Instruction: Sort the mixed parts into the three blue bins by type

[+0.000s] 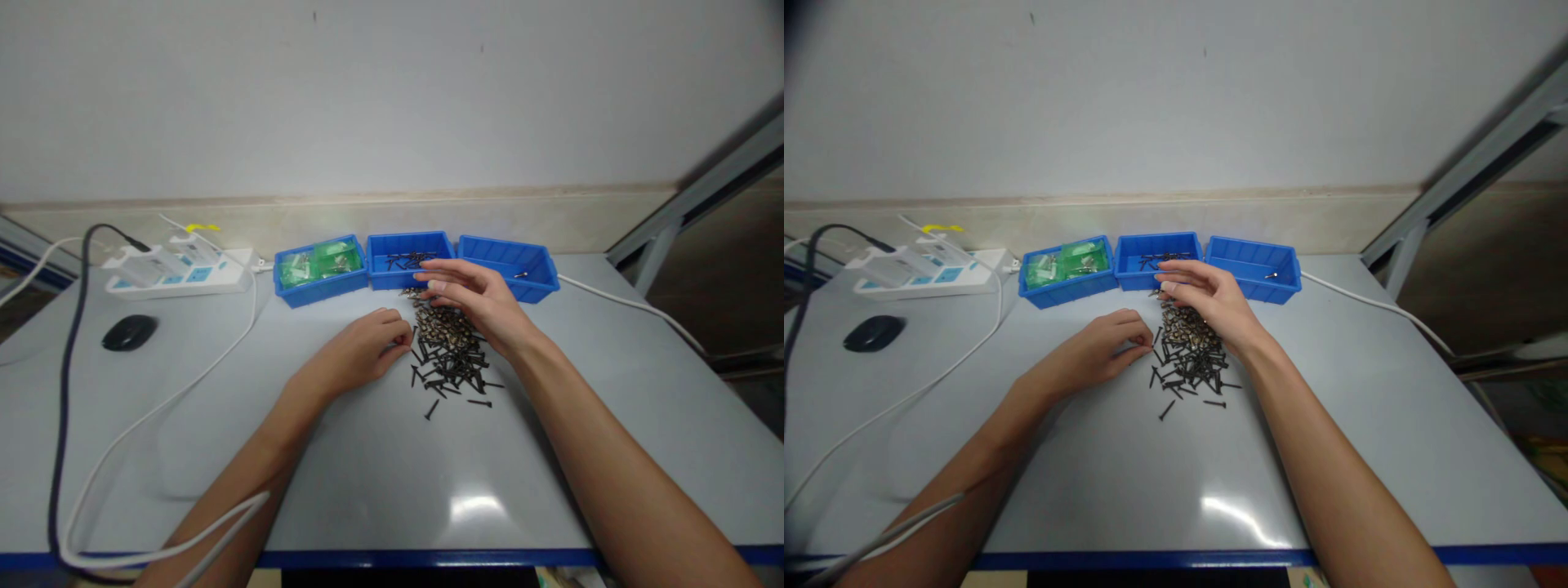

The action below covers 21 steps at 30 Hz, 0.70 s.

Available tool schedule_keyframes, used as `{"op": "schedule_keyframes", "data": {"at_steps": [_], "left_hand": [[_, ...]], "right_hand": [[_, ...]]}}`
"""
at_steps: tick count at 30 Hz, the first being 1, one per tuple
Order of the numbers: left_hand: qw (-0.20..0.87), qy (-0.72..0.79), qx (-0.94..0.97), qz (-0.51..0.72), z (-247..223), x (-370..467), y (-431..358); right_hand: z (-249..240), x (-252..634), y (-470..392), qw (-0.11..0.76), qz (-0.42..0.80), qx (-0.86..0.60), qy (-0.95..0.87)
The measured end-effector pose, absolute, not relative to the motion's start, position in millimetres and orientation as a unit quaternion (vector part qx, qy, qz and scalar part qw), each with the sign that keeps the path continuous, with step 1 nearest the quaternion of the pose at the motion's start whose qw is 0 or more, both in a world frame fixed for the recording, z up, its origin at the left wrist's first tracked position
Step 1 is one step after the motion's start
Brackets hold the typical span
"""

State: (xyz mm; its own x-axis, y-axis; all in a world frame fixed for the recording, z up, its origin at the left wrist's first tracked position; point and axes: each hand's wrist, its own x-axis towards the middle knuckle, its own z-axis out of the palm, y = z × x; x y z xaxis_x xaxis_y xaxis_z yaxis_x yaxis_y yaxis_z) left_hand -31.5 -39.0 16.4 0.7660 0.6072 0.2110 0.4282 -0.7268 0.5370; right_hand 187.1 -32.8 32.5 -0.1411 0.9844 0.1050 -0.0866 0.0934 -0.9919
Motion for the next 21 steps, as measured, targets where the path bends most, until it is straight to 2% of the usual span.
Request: {"op": "schedule_keyframes", "data": {"at_steps": [15, 21], "left_hand": [[0.209, 0.297, 0.919, 0.152, 18.1, -27.5, -40.0], [0.205, 0.315, 0.901, 0.215, 18.8, -29.4, -37.7]], "right_hand": [[33.3, 187.9, -33.1, 0.497, 0.528, -0.434, -0.535], [32.4, 189.9, -32.3, 0.493, 0.508, -0.441, -0.551]]}}
